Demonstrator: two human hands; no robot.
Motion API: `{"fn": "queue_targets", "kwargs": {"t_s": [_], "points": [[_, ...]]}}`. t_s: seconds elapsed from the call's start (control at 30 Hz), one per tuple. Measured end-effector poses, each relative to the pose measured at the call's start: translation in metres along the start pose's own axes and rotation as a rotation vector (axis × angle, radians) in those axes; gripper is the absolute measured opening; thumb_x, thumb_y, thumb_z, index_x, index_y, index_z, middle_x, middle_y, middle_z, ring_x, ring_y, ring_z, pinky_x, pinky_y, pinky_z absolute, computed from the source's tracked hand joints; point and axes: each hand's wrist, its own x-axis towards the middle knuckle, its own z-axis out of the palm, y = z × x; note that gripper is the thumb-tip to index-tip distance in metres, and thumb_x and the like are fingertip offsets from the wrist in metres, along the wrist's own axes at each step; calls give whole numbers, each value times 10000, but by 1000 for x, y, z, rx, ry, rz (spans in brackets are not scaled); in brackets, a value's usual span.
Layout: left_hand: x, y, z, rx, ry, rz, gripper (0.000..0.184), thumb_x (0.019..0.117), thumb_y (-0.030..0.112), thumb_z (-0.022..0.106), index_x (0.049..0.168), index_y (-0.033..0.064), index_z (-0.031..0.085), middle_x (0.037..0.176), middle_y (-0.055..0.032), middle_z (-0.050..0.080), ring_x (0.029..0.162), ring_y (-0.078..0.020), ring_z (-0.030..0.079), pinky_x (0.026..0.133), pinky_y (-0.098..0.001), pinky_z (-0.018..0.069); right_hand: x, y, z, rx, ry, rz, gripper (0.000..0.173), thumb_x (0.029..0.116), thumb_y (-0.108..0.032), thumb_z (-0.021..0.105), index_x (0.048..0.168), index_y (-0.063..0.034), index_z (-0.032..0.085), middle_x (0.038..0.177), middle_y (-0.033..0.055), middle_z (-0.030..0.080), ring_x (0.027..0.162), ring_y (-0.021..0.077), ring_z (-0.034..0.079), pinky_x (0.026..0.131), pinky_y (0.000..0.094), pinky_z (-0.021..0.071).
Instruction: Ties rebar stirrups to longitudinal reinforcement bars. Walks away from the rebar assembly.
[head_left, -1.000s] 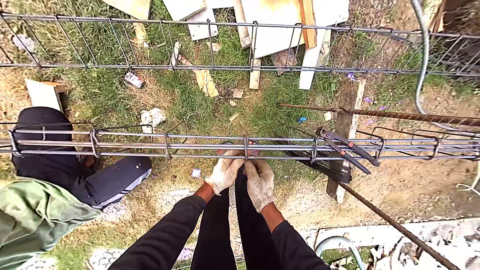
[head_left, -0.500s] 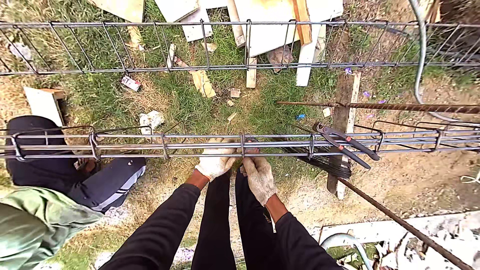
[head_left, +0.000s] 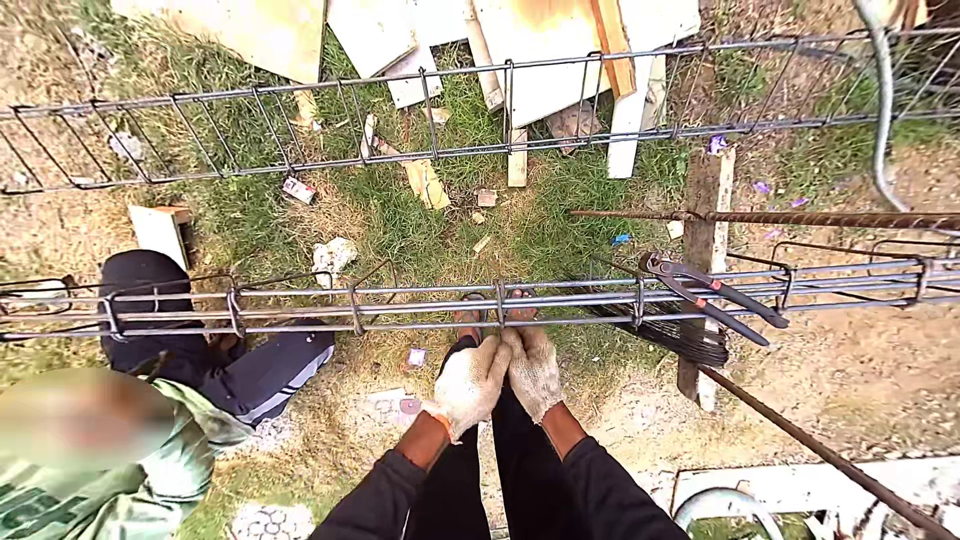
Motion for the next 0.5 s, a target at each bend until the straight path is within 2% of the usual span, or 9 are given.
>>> {"fn": "queue_targets", "kwargs": {"t_s": [0.1,0.17,0.23,0.3,0.37,0.47,0.5], "points": [[10,12,-33,182,-251,-26,467,1087,499,355,1063,172,689,847,-57,675,857,-238,686,784,-533,545,4,-5,-8,59,-93,61,190,1007,-268,632,945,-124,739,780,6,693,749,128,668,735,390,575],[14,19,-45,174,-325,-18,451,1087,487,379,1003,160,678,823,-50,647,819,-222,660,753,-510,529,8,-10,-14,100,-147,77,195,1011,-256,629,922,-124,741,743,7,679,711,130,652,704,381,560],[12,19,-46,70,-300,-2,421,1082,466,409,997,161,688,831,-31,647,812,-182,650,753,-475,531,9,-18,-18,113,-153,82,220,1002,-265,645,861,-125,737,712,9,669,686,131,642,677,378,547],[6,17,-39,-32,-261,-8,394,1084,440,412,1107,174,702,938,-19,693,908,-149,673,843,-447,550,8,-26,-21,96,-133,122,220,988,-289,665,864,-131,753,733,6,690,712,133,663,704,393,563],[1,19,-36,-98,-233,-33,379,1086,408,419,1162,170,704,983,-18,709,935,-132,678,869,-425,554,3,-35,-17,110,-77,169,216,978,-286,674,853,-127,750,728,11,687,705,142,659,696,403,559],[-1,24,-36,-137,-190,-48,352,1085,381,429,1081,166,708,884,-6,676,793,-128,653,747,-398,555,-1,-46,-10,156,-11,223,225,987,-258,658,849,-97,730,731,35,673,717,160,656,712,419,556],[-2,25,-37,-119,-182,-46,352,1083,390,430,1055,174,707,867,3,671,788,-125,651,742,-400,553,-3,-46,-9,166,-10,210,238,998,-263,639,845,-100,722,729,33,664,719,159,651,713,415,552]]}}
